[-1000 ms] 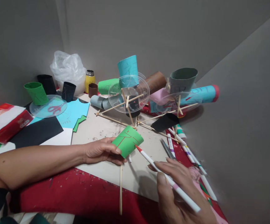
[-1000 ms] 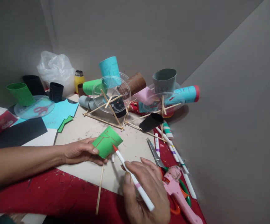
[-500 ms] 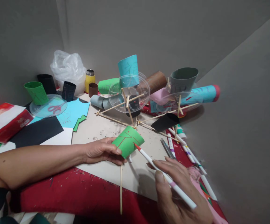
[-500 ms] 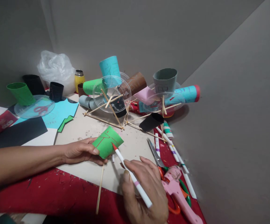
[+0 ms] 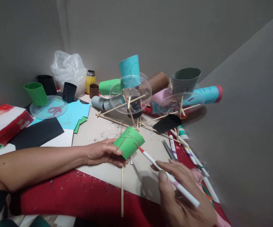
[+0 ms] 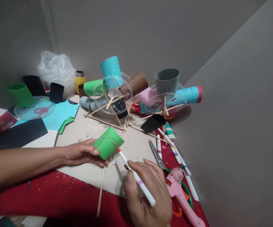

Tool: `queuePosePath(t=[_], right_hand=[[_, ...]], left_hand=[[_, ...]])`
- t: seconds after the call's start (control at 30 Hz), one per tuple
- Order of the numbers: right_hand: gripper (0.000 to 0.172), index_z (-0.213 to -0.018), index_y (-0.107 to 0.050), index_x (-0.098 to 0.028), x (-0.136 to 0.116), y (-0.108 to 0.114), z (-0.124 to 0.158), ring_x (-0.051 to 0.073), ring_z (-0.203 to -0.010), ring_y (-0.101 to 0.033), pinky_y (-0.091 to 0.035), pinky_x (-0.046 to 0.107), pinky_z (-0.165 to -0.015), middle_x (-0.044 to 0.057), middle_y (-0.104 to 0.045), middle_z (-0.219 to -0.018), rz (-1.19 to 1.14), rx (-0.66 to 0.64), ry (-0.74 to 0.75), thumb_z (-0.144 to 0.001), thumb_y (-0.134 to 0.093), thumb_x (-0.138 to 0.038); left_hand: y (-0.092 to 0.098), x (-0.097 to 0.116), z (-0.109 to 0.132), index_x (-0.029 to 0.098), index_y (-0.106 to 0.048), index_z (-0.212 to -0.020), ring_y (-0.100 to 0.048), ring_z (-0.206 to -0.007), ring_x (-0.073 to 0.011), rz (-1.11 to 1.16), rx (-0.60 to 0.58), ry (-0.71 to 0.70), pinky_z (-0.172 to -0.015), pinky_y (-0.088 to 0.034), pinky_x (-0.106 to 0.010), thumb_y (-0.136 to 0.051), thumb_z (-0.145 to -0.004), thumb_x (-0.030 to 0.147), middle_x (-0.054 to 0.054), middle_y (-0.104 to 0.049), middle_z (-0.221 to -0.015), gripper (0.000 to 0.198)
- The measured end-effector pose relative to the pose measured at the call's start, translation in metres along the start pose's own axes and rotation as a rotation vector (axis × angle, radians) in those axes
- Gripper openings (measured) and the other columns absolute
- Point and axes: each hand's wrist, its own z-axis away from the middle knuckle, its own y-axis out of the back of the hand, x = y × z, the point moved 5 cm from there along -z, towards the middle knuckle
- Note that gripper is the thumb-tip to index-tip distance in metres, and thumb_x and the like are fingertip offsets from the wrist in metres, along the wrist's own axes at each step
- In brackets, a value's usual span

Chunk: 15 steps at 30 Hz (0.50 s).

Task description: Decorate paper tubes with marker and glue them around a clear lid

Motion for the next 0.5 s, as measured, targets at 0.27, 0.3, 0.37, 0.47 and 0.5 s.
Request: queuePosePath(t=[0.27,0.3,0.37,0.47,0.5], right_hand=[[0.024,-0.109,-0.069,-0.020,-0.0015,0.0028,0.0047,0.023,-0.081,-0.073,-0.057,0.044,-0.085,0.004,-0.076,-0.088,-0.055,0.065,0.003,-0.090,-0.065,-0.006],[0.027,-0.110,-0.069,-0.019,-0.0024,0.0039,0.0056,0.023,-0.082,-0.074,-0.057,0.045,-0.086,0.004,-0.076,-0.089,-0.071,0.079,0.017,-0.088,-0.065,-0.004],[0.031,-0.112,-0.069,-0.018,-0.0047,0.0037,0.0064,0.023,-0.083,-0.074,-0.057,0.046,-0.089,0.004,-0.077,-0.093,-0.085,0.057,0.057,-0.086,-0.065,-0.002],[0.033,-0.116,-0.068,-0.018,-0.0073,-0.0001,0.0056,0.023,-0.083,-0.074,-0.057,0.046,-0.089,0.005,-0.077,-0.095,-0.101,-0.031,0.133,-0.086,-0.065,-0.004],[0.034,-0.117,-0.068,-0.018,-0.0075,-0.0012,0.0053,0.023,-0.083,-0.074,-0.057,0.047,-0.089,0.006,-0.077,-0.096,-0.108,-0.050,0.153,-0.086,-0.065,-0.004]], left_hand=[[0.0003,-0.0004,-0.0004,0.014,-0.063,-0.110,-0.072,-0.092,-0.0225,-0.010,-0.012,-0.010,-0.088,-0.055,-0.036,-0.085,-0.065,0.033,-0.010,-0.071,-0.097,0.053],[-0.0004,0.0001,-0.0002,0.014,-0.063,-0.110,-0.072,-0.091,-0.0223,-0.016,-0.009,-0.009,-0.088,-0.055,-0.036,-0.085,-0.065,0.033,-0.009,-0.071,-0.097,0.053],[-0.0022,0.0014,0.0004,0.014,-0.063,-0.111,-0.071,-0.090,-0.0215,-0.030,-0.002,-0.007,-0.087,-0.055,-0.035,-0.085,-0.064,0.032,-0.009,-0.071,-0.098,0.055],[-0.0044,0.0029,0.0012,0.015,-0.064,-0.113,-0.071,-0.089,-0.0205,-0.045,0.009,-0.008,-0.086,-0.055,-0.034,-0.085,-0.063,0.029,-0.008,-0.071,-0.098,0.056],[-0.0047,0.0030,0.0012,0.015,-0.064,-0.112,-0.071,-0.089,-0.0204,-0.048,0.013,-0.008,-0.086,-0.055,-0.034,-0.086,-0.063,0.029,-0.008,-0.071,-0.097,0.056]])
